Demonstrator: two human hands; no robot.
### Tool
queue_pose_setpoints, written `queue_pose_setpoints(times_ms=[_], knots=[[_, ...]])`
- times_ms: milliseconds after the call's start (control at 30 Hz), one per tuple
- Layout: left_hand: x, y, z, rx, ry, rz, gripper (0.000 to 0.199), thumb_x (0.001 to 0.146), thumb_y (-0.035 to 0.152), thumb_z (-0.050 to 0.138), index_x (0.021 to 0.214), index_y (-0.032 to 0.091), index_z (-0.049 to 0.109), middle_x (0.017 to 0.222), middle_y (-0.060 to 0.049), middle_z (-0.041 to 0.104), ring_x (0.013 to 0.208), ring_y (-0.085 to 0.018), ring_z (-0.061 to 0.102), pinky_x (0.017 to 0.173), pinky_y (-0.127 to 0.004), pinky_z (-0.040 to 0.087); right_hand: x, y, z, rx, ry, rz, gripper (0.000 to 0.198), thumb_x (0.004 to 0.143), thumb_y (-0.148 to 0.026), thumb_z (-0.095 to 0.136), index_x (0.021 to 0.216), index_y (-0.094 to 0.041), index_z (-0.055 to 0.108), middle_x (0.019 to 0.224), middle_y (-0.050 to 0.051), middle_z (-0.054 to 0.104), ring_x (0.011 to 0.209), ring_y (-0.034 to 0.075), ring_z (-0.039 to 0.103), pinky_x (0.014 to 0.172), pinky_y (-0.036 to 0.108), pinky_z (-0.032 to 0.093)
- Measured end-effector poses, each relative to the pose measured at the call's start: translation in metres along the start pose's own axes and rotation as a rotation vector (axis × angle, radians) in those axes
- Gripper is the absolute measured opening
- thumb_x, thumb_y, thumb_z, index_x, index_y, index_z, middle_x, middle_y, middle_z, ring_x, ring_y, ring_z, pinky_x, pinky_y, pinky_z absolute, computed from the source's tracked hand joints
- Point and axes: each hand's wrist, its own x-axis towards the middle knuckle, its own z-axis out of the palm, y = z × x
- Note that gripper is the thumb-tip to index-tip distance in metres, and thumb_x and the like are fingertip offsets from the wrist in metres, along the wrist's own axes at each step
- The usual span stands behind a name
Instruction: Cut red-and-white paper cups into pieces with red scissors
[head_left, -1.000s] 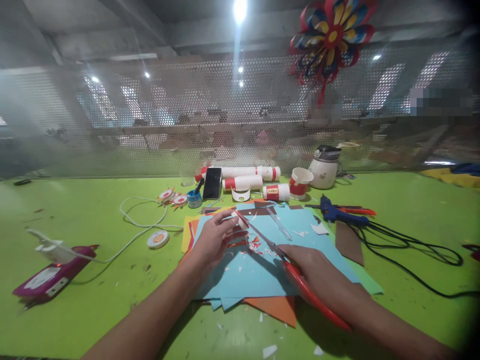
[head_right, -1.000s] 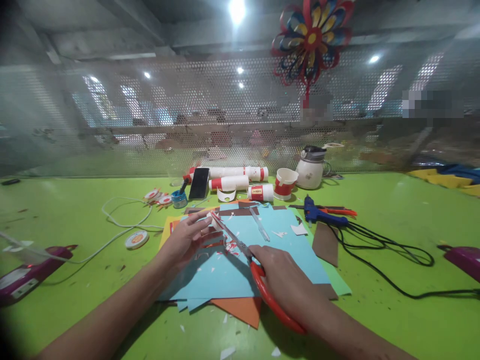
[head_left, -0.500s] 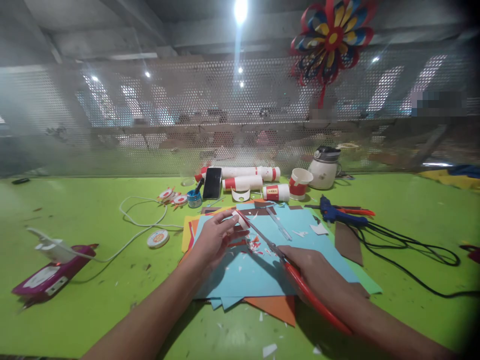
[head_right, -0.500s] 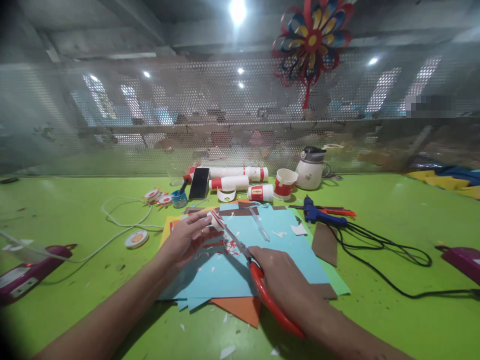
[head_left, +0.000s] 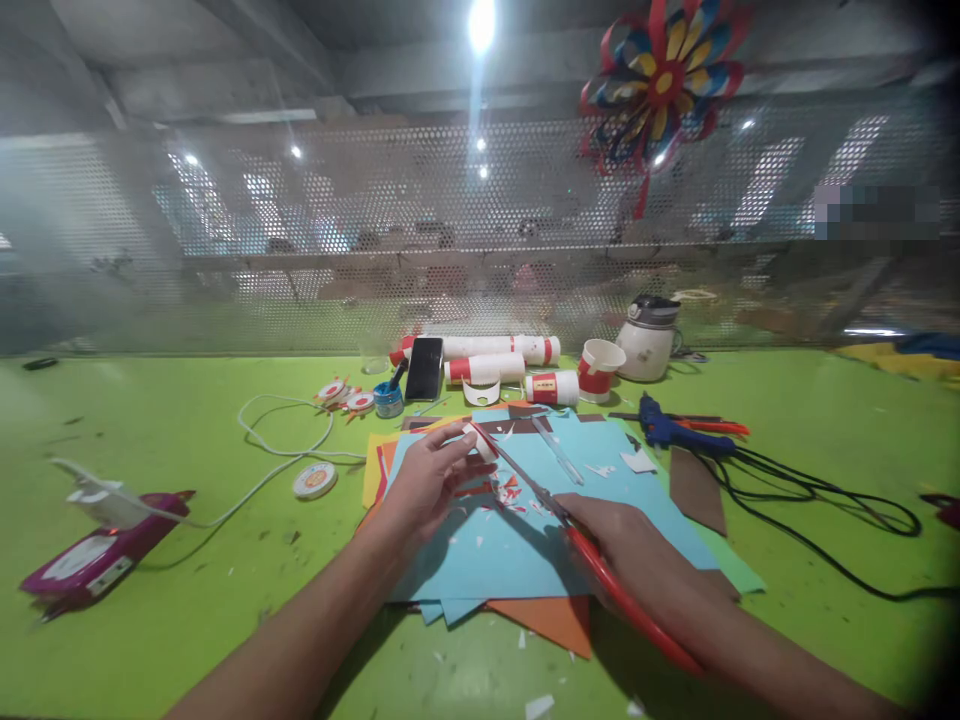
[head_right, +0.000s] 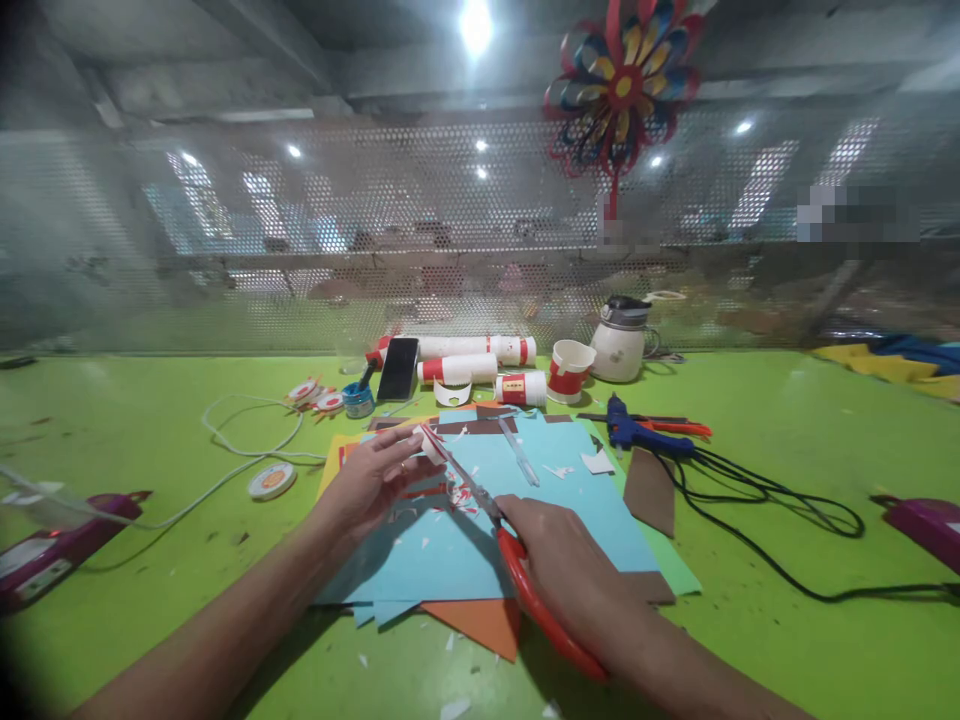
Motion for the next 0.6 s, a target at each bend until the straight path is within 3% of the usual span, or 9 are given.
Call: queue_pose_setpoints(times_ms=[600], knots=[[0.0004,-0.0007,-0.0005,0.030,-0.003,0.010,0.025,0.071,0.020,0.073,0.091,0.010,0.064,0.087,-0.012,0.072,0.069,-0.018,0.068,0.076,-0.037,0.057,0.0013,-0.0013,-0.0005,0.000,-0.018,0.041,0.021,0.087,-0.013,0.045,0.087,-0.020,0.064,0.081,0.003,0.069,0.075,0.020,0.062,0.066,0.028,0.042]])
